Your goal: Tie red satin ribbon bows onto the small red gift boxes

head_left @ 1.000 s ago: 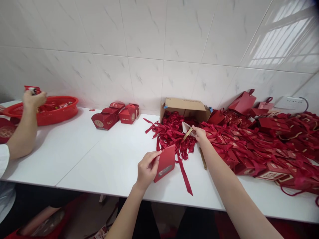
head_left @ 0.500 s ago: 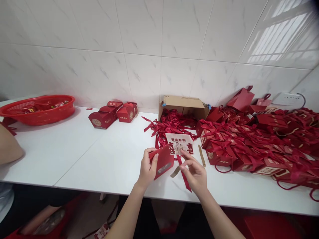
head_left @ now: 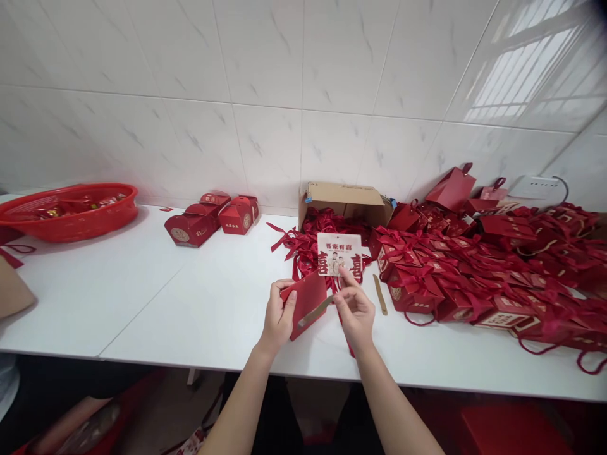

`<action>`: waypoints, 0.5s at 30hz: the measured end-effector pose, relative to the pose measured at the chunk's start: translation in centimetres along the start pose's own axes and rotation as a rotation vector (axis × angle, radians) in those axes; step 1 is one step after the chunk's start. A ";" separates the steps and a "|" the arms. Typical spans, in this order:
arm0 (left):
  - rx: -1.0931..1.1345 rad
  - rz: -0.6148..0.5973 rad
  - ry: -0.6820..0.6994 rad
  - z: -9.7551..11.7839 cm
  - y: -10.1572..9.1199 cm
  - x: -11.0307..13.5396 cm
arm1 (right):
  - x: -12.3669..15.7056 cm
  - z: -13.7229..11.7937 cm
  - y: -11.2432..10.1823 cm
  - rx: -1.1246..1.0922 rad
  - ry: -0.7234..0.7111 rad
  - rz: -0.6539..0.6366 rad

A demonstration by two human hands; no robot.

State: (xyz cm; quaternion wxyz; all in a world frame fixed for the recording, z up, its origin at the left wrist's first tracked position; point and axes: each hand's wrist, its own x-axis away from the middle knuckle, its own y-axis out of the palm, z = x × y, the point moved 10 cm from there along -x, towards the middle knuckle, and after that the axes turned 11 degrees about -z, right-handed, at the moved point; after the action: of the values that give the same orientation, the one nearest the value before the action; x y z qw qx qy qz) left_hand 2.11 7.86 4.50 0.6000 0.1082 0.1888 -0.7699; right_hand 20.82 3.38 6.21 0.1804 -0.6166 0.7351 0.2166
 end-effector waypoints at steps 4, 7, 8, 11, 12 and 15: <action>0.011 -0.033 -0.001 0.1 0.5 0.0 | -1.8 0.3 -0.1 -0.099 0.038 0.036; 0.004 -0.038 0.006 0.1 0.6 0.0 | -2.0 1.4 0.4 -0.168 0.083 0.005; -0.002 -0.038 0.010 0.1 0.6 -0.1 | -1.6 1.8 0.6 -0.182 0.096 -0.006; -0.063 0.007 0.040 0.1 0.2 0.1 | 0.4 2.7 0.9 -0.177 0.123 -0.049; -0.095 0.038 0.053 0.2 -0.1 0.2 | 1.3 2.9 1.0 -0.162 0.133 -0.068; -0.144 0.092 0.084 0.5 -0.5 0.5 | 3.9 3.7 1.7 -0.116 0.186 -0.133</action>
State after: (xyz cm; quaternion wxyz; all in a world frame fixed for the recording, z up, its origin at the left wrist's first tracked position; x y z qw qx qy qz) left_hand 1.52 7.29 4.85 0.6323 0.1055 0.2636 -0.7208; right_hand 18.45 2.40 1.18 0.0894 -0.6909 0.6924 0.1880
